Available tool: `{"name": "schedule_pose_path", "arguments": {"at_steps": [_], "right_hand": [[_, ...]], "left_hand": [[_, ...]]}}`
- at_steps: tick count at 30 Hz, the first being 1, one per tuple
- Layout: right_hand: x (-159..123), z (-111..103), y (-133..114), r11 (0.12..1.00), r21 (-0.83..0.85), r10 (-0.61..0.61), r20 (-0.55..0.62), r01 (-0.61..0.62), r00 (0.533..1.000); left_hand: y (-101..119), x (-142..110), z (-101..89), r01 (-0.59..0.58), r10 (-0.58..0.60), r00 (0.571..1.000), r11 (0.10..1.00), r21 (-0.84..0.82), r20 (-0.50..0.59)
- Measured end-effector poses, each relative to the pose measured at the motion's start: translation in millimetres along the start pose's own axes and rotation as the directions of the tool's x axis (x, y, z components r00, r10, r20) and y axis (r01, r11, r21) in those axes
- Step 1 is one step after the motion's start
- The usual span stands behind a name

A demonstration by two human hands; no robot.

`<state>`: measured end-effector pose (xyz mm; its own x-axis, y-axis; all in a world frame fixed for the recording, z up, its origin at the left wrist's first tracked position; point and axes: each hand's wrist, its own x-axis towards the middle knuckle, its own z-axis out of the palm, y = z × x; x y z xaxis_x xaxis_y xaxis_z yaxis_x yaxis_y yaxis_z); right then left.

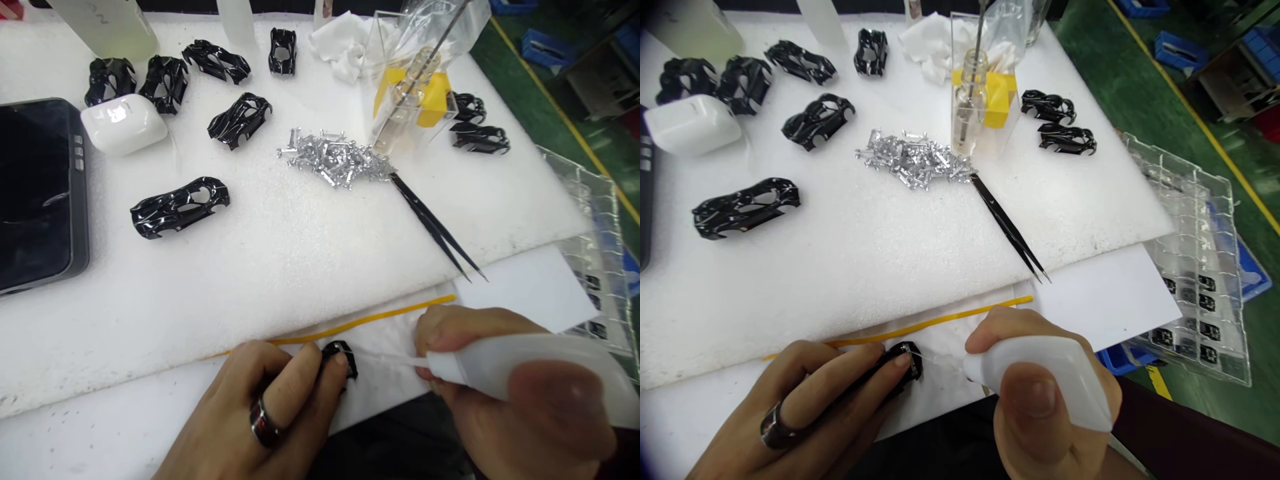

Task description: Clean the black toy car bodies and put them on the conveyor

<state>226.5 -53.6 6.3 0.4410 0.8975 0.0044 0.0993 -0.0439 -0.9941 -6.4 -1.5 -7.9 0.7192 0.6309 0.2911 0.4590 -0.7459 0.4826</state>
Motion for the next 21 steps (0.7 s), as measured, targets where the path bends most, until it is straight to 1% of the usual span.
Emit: {"name": "schedule_pose_path", "arguments": {"at_steps": [9,11,16,18,21], "right_hand": [[-2,1,-1,1.000,0.003,-0.001,0.003,0.001,1.000],[-2,1,-1,1.000,-0.006,0.002,-0.012,-0.002,1.000],[1,4,-4,1.000,-0.010,0.007,-0.060,-0.007,0.998],[1,11,-6,1.000,0.002,0.017,-0.108,-0.017,0.994],[2,23,-8,0.999,0.032,0.019,-0.275,-0.011,0.961]], "left_hand": [[1,-1,-2.1,-0.012,0.012,1.000,1.000,0.017,0.013],[1,-1,-2.7,0.007,-0.007,1.000,1.000,0.010,0.027],[1,1,-2.0,0.020,-0.020,1.000,1.000,0.009,0.020],[1,1,-1.6,0.027,-0.027,0.999,1.000,0.008,0.021],[1,-1,-1.6,0.031,-0.031,0.999,0.999,-0.012,0.027]]}}
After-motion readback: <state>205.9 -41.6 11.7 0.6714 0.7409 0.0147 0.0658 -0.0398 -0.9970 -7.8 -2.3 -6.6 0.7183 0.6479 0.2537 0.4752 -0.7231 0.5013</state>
